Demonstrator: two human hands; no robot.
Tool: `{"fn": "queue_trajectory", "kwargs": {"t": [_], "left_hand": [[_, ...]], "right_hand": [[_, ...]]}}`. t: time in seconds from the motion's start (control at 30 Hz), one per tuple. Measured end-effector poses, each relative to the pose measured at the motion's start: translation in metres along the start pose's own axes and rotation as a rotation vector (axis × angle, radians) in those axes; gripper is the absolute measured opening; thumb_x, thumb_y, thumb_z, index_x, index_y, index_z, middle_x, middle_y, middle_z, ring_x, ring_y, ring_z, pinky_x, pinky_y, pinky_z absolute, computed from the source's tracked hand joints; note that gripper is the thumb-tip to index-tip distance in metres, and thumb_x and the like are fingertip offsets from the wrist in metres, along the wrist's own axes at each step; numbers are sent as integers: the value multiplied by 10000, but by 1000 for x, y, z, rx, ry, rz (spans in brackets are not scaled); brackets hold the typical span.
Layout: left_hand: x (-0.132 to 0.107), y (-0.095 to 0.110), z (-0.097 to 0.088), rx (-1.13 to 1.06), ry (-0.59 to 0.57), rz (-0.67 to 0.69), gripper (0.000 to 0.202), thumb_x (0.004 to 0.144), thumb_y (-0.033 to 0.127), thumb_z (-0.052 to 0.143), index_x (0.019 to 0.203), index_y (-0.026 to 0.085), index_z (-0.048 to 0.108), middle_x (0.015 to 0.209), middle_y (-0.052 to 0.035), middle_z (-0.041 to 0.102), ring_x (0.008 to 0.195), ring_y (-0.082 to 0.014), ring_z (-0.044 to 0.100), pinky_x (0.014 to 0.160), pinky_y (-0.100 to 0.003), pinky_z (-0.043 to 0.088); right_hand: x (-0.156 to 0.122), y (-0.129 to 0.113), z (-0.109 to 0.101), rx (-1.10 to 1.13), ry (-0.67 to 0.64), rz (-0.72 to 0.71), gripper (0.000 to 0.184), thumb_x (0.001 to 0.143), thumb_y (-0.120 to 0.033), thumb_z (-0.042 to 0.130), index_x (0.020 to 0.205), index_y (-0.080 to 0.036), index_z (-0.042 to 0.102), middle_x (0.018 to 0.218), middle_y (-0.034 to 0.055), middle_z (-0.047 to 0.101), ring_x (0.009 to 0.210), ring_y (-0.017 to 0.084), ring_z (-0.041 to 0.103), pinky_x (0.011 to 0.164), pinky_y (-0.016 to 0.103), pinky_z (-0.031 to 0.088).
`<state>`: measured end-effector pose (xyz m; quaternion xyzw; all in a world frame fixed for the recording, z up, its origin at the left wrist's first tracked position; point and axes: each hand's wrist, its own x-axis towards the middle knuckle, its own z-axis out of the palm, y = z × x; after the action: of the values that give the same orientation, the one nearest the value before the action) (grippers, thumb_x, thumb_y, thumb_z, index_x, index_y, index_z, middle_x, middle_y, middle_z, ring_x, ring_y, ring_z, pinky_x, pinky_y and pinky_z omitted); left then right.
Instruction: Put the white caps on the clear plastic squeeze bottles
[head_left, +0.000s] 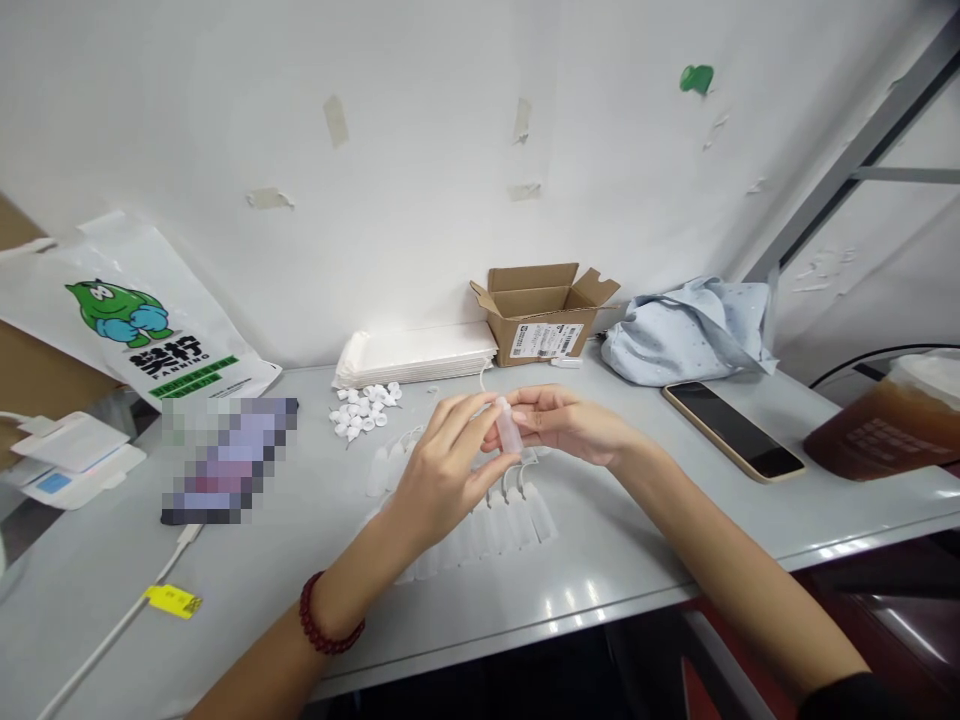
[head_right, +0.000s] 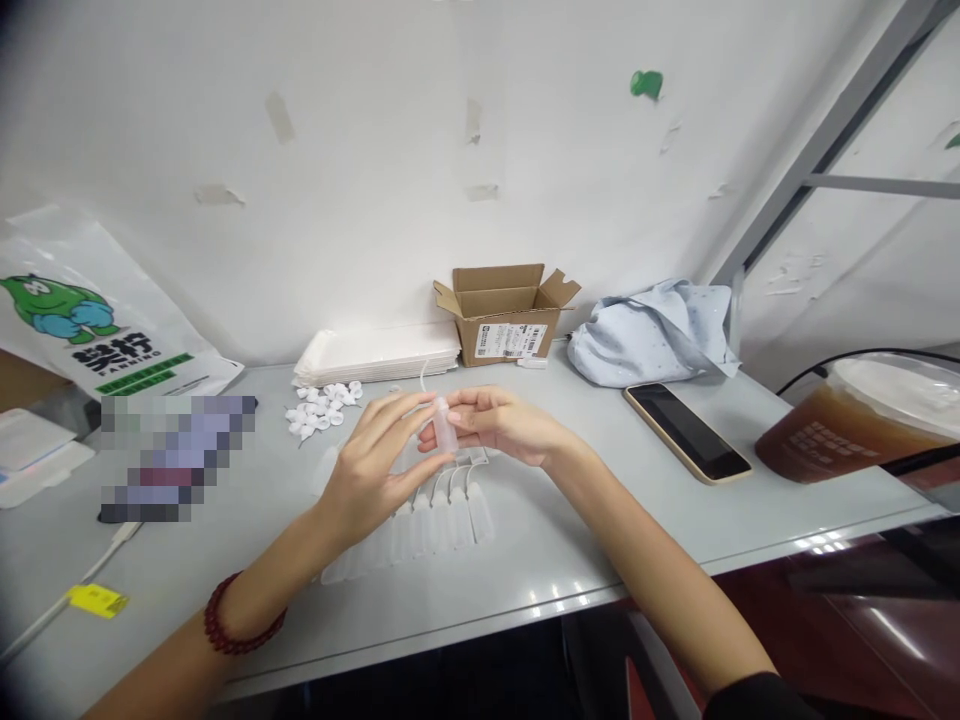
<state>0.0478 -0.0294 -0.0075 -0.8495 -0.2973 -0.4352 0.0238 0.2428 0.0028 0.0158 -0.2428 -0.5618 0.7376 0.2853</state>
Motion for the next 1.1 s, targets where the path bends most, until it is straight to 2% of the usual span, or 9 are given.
{"fn": "queue_trajectory", "kwargs": {"t": [0.1, 0.23, 0.37, 0.5, 0.67, 0.9, 1.1], "left_hand": [[-1, 8, 3, -52, -53, 11, 417, 832, 227, 621, 1216, 130, 491, 1178, -151, 589, 1119, -262, 488, 926, -441, 463], [-4, 26, 8, -147, -145, 2, 343, 833, 240, 611, 1140, 116, 520, 1129, -139, 599, 1077, -259, 487, 914, -430, 463], [-8, 44, 14, -192, -303, -32, 335, 828, 251, 611, 1113, 95, 528, 1106, -128, 584, 1053, -249, 473, 913, -398, 458], [-12, 52, 20, -192, -444, -87, 356, 815, 301, 631, 1088, 92, 539, 1074, -121, 581, 1027, -249, 475, 878, -381, 477], [-15, 53, 27, -168, -503, -120, 343, 817, 314, 629, 1083, 119, 537, 1065, -111, 585, 1028, -260, 482, 872, -404, 479], [-17, 57, 30, -122, -563, -64, 332, 820, 294, 609, 1082, 101, 541, 1060, -124, 590, 1037, -277, 481, 865, -413, 473], [-16, 59, 32, -58, -588, -34, 331, 826, 332, 574, 1081, 123, 545, 1029, -112, 594, 996, -276, 490, 831, -428, 460]], "right_hand": [[-8, -8, -9, -119, -47, 91, 264, 851, -247, 607, 1088, -135, 633, 956, 83, 710, 902, 161, 670, 870, 336, 505], [-19, -20, -21, -347, -111, 277, 262, 811, -317, 644, 954, -101, 685, 828, 77, 724, 740, 154, 683, 741, 305, 540], [-25, -26, -28, -554, -300, 484, 351, 829, -421, 587, 859, -87, 692, 788, 97, 724, 716, 164, 687, 642, 256, 521], [-23, -21, -30, -656, -334, 616, 408, 783, -482, 608, 834, -84, 679, 773, 104, 719, 683, 174, 688, 564, 233, 498], [-20, -16, -31, -694, -325, 676, 380, 727, -463, 661, 810, -92, 669, 722, 79, 706, 674, 182, 685, 530, 227, 488], [-19, -16, -31, -725, -310, 708, 306, 722, -392, 657, 792, -95, 676, 704, 67, 699, 660, 170, 678, 522, 218, 477], [-18, -15, -33, -746, -294, 725, 344, 694, -431, 671, 781, -98, 675, 709, 73, 702, 685, 189, 681, 539, 235, 480]]}}
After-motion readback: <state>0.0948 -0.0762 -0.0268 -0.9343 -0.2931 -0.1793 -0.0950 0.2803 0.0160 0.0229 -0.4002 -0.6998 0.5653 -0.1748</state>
